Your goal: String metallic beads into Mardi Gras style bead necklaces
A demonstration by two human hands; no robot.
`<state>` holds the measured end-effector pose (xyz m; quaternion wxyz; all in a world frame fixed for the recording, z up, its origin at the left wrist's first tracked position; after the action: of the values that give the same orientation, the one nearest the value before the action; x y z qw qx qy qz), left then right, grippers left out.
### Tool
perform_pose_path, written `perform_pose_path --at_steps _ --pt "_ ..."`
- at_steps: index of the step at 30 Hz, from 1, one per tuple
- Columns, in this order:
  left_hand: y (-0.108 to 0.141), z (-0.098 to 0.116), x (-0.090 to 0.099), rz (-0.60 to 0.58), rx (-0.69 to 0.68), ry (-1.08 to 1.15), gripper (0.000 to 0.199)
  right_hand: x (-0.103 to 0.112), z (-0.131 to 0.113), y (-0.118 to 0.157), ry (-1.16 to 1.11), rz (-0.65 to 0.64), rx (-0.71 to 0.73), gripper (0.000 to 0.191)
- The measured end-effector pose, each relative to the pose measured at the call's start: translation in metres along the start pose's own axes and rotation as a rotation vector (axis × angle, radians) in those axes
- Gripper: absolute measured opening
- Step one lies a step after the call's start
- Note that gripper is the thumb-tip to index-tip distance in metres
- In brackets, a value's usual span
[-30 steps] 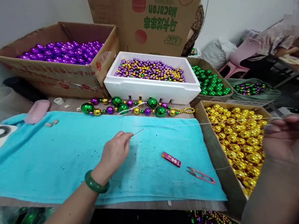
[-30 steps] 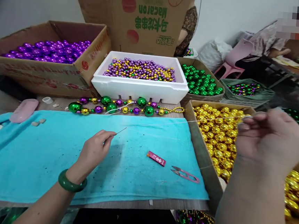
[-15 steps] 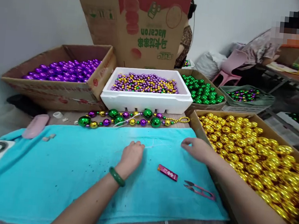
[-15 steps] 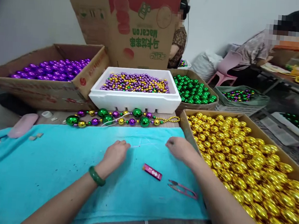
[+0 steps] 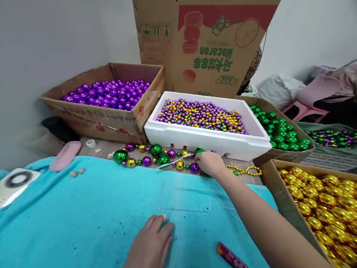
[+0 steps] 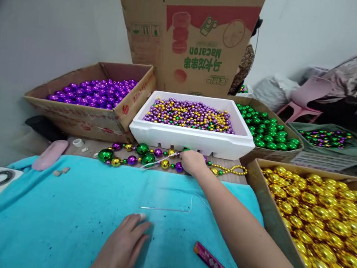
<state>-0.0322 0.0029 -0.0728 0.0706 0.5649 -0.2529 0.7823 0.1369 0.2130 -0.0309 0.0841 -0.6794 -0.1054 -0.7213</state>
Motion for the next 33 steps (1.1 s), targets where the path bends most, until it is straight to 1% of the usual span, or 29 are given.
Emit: perform_pose_path --at_steps 4,6,9,11,15,17,19,21,23,25,27,29,31,33 --pt "0.02 -0.022 0.003 0.081 -0.019 0.077 0.022 -0.009 -0.014 -0.022 0.066 -0.062 0.092 0.03" --pt "0.022 -0.028 0.004 0.11 -0.009 0.127 0.021 -0.012 -0.018 -0.027 0.102 -0.079 0.115 0.031" --pt "0.018 -0.033 0.006 0.144 -0.008 0.191 0.019 -0.014 -0.023 -0.03 0.147 -0.084 0.134 0.031" --pt "0.015 -0.035 0.005 0.124 0.006 0.223 0.019 -0.017 -0.024 -0.03 0.164 -0.084 0.144 0.032" --pt "0.012 -0.039 0.0 0.046 0.051 0.274 0.018 -0.02 -0.023 -0.028 0.162 -0.089 0.152 0.03" --pt "0.013 -0.041 -0.004 0.017 0.065 0.296 0.019 -0.017 -0.018 -0.027 0.158 -0.081 0.14 0.03" --pt "0.015 -0.043 -0.007 -0.014 0.086 0.317 0.02 -0.008 -0.009 -0.027 0.117 -0.046 0.089 0.031" --pt "0.017 -0.045 -0.009 -0.027 0.11 0.333 0.02 0.004 0.005 -0.026 -0.034 0.017 -0.002 0.028" --pt "0.017 -0.046 -0.009 -0.022 0.122 0.343 0.02 0.015 0.018 -0.024 -0.302 0.073 -0.102 0.02" --pt "0.016 -0.047 -0.008 -0.008 0.122 0.35 0.02 0.019 0.027 -0.021 -0.616 0.097 -0.199 0.011" --pt "0.014 -0.046 -0.007 -0.002 0.117 0.351 0.02 0.015 0.031 -0.019 -0.925 0.084 -0.288 0.007" --pt "0.014 -0.046 -0.007 0.004 0.116 0.349 0.02 0.006 0.028 -0.018 -1.157 0.054 -0.348 0.013" --pt "0.014 -0.046 -0.007 0.008 0.119 0.351 0.019 -0.003 0.023 -0.019 -1.255 0.018 -0.379 0.015" --pt "0.015 -0.047 -0.008 0.011 0.126 0.353 0.019 -0.012 0.018 -0.021 -1.258 -0.03 -0.408 0.015"
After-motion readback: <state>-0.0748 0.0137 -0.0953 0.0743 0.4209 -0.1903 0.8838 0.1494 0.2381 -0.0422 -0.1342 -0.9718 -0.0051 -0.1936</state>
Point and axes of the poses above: each hand's wrist, its own y-axis away from the middle knuckle, its own x-axis out of the back of the hand, z = x × y, the point moved 6 cm from there along -y, towards the middle knuckle, and after that the axes turned 7 degrees about z, right-handed, at the moved point
